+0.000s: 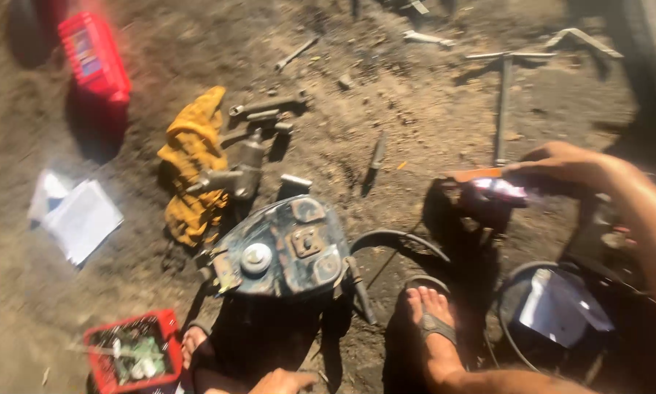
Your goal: The person welds and repairs a motorcycle fuel tank on the ground.
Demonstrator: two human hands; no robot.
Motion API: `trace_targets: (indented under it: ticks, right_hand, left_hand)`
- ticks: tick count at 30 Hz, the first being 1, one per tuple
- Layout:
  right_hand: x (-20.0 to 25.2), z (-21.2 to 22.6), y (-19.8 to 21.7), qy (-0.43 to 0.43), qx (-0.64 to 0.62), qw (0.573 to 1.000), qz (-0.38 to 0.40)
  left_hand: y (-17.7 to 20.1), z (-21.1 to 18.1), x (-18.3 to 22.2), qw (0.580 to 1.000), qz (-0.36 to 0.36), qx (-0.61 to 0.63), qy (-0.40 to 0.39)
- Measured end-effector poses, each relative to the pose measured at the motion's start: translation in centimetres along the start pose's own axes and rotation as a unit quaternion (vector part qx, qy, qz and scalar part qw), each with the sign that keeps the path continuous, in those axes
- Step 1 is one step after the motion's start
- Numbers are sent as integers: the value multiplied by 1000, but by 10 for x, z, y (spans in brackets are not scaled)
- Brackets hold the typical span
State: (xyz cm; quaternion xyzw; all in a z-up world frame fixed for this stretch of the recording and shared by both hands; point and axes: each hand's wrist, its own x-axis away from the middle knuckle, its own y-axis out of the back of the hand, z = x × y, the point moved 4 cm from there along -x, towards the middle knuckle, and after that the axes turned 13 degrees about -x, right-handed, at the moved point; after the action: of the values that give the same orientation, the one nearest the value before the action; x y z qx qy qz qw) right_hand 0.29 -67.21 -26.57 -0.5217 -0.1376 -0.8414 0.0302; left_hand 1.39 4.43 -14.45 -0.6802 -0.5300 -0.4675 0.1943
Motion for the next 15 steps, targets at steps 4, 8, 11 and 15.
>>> trace_targets:
  ticks: [4,8,11,15]
  right_hand:
    - [-11,-95,-221,35,132,973,-185]
    - [68,-53,-425,105,247,888,-373]
    - [76,-46,-422,97,192,898,-383]
    - [51,-91,-459,220,350,811,-414]
  left_hand:
    - [90,-96,16,992,-113,18,62]
    - [90,-111,0,978,-168,110,52]
    - [82,-112,-10,958,-188,188,111]
    - [72,-107,-25,923,-250,226,185]
